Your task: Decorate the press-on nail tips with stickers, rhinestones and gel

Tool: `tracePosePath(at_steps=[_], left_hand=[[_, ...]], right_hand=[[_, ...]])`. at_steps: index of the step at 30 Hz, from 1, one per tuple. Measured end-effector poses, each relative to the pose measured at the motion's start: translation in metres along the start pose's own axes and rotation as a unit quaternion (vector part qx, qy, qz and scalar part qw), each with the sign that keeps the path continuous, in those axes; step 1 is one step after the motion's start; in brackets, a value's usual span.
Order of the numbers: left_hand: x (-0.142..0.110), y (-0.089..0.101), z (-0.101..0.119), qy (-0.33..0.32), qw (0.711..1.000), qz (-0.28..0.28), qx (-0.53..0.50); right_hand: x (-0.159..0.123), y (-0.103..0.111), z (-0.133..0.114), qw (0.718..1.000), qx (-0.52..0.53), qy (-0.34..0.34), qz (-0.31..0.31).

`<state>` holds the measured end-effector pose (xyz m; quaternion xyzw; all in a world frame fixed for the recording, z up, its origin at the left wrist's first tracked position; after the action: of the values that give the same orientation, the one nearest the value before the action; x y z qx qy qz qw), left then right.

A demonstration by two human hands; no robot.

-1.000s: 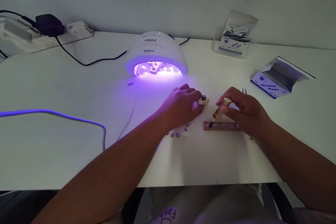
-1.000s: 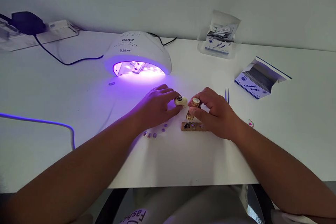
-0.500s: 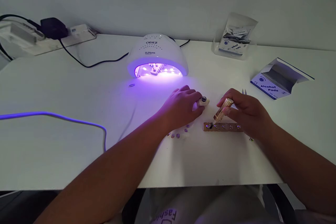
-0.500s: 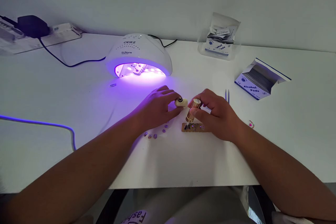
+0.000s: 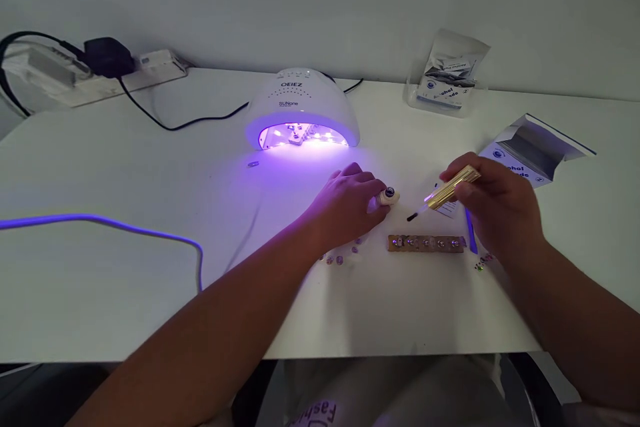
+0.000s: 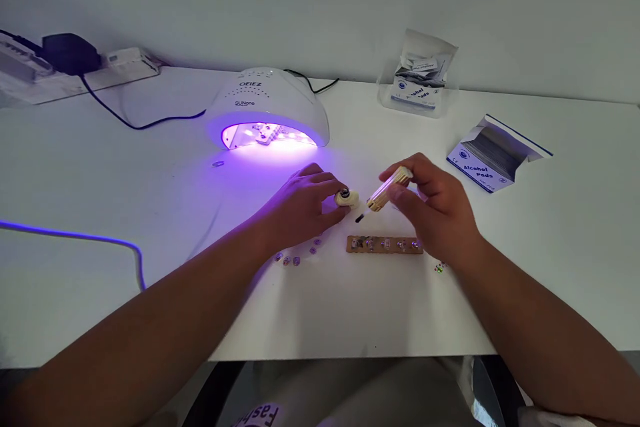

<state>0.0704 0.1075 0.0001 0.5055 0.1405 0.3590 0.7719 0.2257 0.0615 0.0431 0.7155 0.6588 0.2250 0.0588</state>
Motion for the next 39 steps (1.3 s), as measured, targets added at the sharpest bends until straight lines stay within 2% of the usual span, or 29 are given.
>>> tracePosePath(at_steps=[6,11,15,20,29,36,39], left_hand=[[-0.002,0.007,0.013,-0.034,0.998,0.011,0.050],[-0.005,0.007,0.025,-0.030,0.990,-0.024,0.133],[-0.006,0.005,0.033,-0.035,0.984,-0.048,0.170],[-0.007,0.005,0.034,-0.029,0.981,-0.051,0.184],[-0.007,0.005,0.035,-0.026,0.981,-0.048,0.186],[-0.008,0.006,0.039,-0.037,0.982,-0.033,0.184],[-0.009,0.005,0.040,-0.038,0.982,-0.032,0.185]], right_hand=[[-0.003,0.020,-0.016,0.989,0.066,0.080,0.109],[-0.008,0.025,-0.027,0.985,0.001,0.112,0.134],[-0.010,0.023,-0.034,0.979,0.001,0.162,0.124],[-0.011,0.019,-0.039,0.972,-0.005,0.209,0.107],[-0.011,0.010,-0.041,0.972,-0.068,0.212,0.079],[-0.008,-0.012,-0.038,0.966,-0.165,0.200,0.013],[-0.008,-0.016,-0.039,0.962,-0.183,0.205,0.008]])
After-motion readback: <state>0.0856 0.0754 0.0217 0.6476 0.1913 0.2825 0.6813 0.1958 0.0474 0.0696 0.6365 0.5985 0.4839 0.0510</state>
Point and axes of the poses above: each hand's wrist, its own x-axis towards the middle knuckle, its own y-axis out of the back of the hand, z = x × y, the point moved 9 cm from there along x, towards the middle knuckle, and after that the axes turned 2 degrees about -x, right-handed, at the moved point
